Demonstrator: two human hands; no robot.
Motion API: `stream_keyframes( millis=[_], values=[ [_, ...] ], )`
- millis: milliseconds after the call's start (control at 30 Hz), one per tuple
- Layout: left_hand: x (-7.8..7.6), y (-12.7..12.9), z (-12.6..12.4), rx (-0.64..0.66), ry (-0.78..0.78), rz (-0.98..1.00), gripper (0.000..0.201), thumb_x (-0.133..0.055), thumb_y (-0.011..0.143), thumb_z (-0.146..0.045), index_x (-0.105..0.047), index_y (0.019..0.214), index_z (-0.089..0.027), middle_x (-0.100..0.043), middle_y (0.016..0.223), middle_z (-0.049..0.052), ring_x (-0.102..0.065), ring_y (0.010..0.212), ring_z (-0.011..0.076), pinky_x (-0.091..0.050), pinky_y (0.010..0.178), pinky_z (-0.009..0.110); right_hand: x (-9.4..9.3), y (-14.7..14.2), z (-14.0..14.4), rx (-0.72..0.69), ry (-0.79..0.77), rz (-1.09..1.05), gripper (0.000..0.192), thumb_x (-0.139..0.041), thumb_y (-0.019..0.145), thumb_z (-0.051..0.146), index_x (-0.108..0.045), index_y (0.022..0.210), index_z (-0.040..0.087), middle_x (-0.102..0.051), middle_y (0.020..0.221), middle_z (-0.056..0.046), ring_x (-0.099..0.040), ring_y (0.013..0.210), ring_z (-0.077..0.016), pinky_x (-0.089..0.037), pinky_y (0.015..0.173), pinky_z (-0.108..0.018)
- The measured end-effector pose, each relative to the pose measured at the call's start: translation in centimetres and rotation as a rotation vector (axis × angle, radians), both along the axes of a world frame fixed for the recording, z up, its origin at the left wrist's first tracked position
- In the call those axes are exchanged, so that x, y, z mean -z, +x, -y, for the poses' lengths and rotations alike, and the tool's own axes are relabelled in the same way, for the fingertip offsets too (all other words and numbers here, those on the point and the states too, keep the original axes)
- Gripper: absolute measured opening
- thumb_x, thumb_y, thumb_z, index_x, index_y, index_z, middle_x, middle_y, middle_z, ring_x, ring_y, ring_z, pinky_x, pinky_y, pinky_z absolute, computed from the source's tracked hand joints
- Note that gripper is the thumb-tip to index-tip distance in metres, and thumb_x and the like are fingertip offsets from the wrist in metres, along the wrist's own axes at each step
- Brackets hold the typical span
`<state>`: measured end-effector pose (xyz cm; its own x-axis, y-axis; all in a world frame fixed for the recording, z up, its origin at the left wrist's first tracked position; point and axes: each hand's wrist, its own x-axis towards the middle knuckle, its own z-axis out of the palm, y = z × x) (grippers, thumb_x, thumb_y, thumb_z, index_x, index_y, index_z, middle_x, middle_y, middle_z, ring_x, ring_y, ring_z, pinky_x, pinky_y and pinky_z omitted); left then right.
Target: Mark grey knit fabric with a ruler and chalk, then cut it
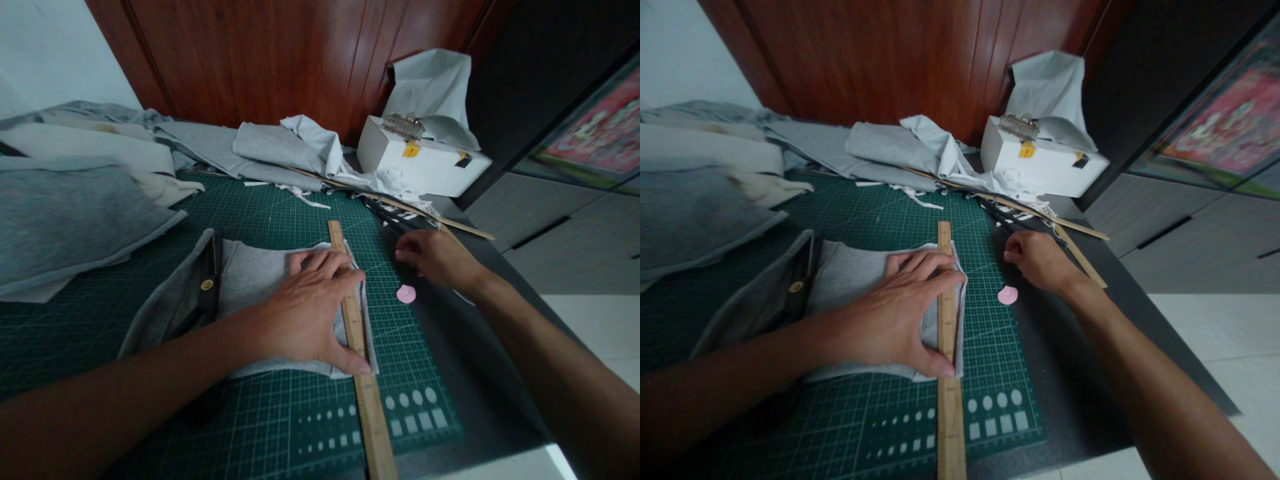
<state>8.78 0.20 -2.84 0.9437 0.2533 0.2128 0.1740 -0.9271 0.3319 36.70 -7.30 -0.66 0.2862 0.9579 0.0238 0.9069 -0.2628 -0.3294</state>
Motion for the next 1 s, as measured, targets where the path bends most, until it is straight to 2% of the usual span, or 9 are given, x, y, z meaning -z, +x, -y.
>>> stream_keyframes(
  millis=[133,233,300,367,500,667,800,867,1000],
  values=[
    [0.0,0.0,0.0,-0.010,-0.018,-0.013,0.112,-0.077,0.053,-0.087,-0.052,0.144,-0.025,-0.050,0.148,0.014,-0.037,0.143,0.0404,-0.024,0.115,0.061,-0.5,-0.2,0.3,0.023,0.039,-0.003,0.011,-0.074,0.084,0.018,-0.065,0.078,0.020,-0.067,0.066,0.000,-0.061,0.054,-0.0162,-0.042,0.051,-0.028],
    [0.0,0.2,0.1,-0.013,-0.041,-0.014,0.110,-0.074,0.054,-0.089,-0.054,0.142,-0.024,-0.049,0.148,0.015,-0.036,0.143,0.0424,-0.024,0.115,0.063,-0.7,-3.2,1.6,-0.010,0.141,-0.098,0.007,-0.071,0.090,0.023,-0.064,0.088,0.021,-0.066,0.072,0.001,-0.060,0.059,-0.0152,-0.044,0.053,-0.027],
    [-0.1,0.2,0.0,-0.008,-0.049,0.001,0.107,-0.075,0.053,-0.088,-0.056,0.138,-0.025,-0.050,0.146,0.014,-0.038,0.141,0.0423,-0.024,0.115,0.063,-0.4,-6.4,2.9,-0.125,0.250,-0.524,0.014,-0.067,0.097,0.032,-0.063,0.106,0.022,-0.067,0.077,0.001,-0.061,0.058,-0.0146,-0.048,0.052,-0.027],
    [-0.1,0.3,0.0,-0.002,-0.055,0.007,0.102,-0.080,0.052,-0.084,-0.058,0.133,-0.028,-0.051,0.142,0.012,-0.040,0.140,0.0411,-0.025,0.115,0.061,0.3,-9.5,4.3,-0.272,0.350,-0.728,0.011,-0.070,0.097,0.032,-0.065,0.097,0.022,-0.067,0.081,0.001,-0.065,0.066,-0.0143,-0.054,0.062,-0.028],
    [-0.1,0.2,0.1,-0.006,-0.055,-0.011,0.101,-0.086,0.047,-0.078,-0.058,0.131,-0.029,-0.049,0.146,0.011,-0.038,0.142,0.0411,-0.026,0.115,0.061,1.7,-12.1,6.5,-0.511,0.351,-0.626,0.002,-0.065,0.102,0.024,-0.065,0.100,0.023,-0.073,0.090,-0.001,-0.070,0.080,-0.0147,-0.054,0.072,-0.028],
    [-0.3,0.1,0.1,-0.010,-0.050,-0.021,0.108,-0.082,0.051,-0.082,-0.055,0.139,-0.025,-0.047,0.151,0.014,-0.036,0.144,0.0426,-0.023,0.117,0.063,2.2,-10.2,8.0,-0.394,0.303,-0.590,0.001,-0.061,0.105,0.026,-0.061,0.104,0.024,-0.076,0.093,-0.002,-0.073,0.082,-0.0162,-0.057,0.072,-0.029],
    [-0.2,0.1,0.0,-0.001,-0.049,-0.012,0.109,-0.081,0.050,-0.083,-0.055,0.140,-0.027,-0.047,0.150,0.013,-0.037,0.143,0.0435,-0.024,0.116,0.062,2.3,-10.1,8.1,-0.321,0.336,-0.711,0.009,-0.061,0.104,0.025,-0.060,0.114,0.025,-0.078,0.090,0.000,-0.076,0.081,-0.0161,-0.060,0.074,-0.028],
    [-0.1,0.2,0.0,0.001,-0.050,-0.005,0.108,-0.080,0.052,-0.084,-0.055,0.139,-0.027,-0.047,0.150,0.013,-0.036,0.143,0.0432,-0.024,0.115,0.062,2.5,-10.6,7.8,-0.255,0.380,-0.773,0.012,-0.063,0.103,0.026,-0.064,0.115,0.024,-0.077,0.084,0.001,-0.075,0.076,-0.0152,-0.061,0.071,-0.027],
    [0.0,0.2,0.0,0.001,-0.047,0.002,0.105,-0.078,0.054,-0.084,-0.054,0.139,-0.029,-0.049,0.148,0.012,-0.038,0.142,0.0422,-0.023,0.115,0.061,2.6,-11.2,6.8,-0.160,0.399,-0.847,0.011,-0.069,0.099,0.031,-0.076,0.102,0.022,-0.075,0.078,0.001,-0.072,0.066,-0.0134,-0.062,0.064,-0.025]
  ],
)
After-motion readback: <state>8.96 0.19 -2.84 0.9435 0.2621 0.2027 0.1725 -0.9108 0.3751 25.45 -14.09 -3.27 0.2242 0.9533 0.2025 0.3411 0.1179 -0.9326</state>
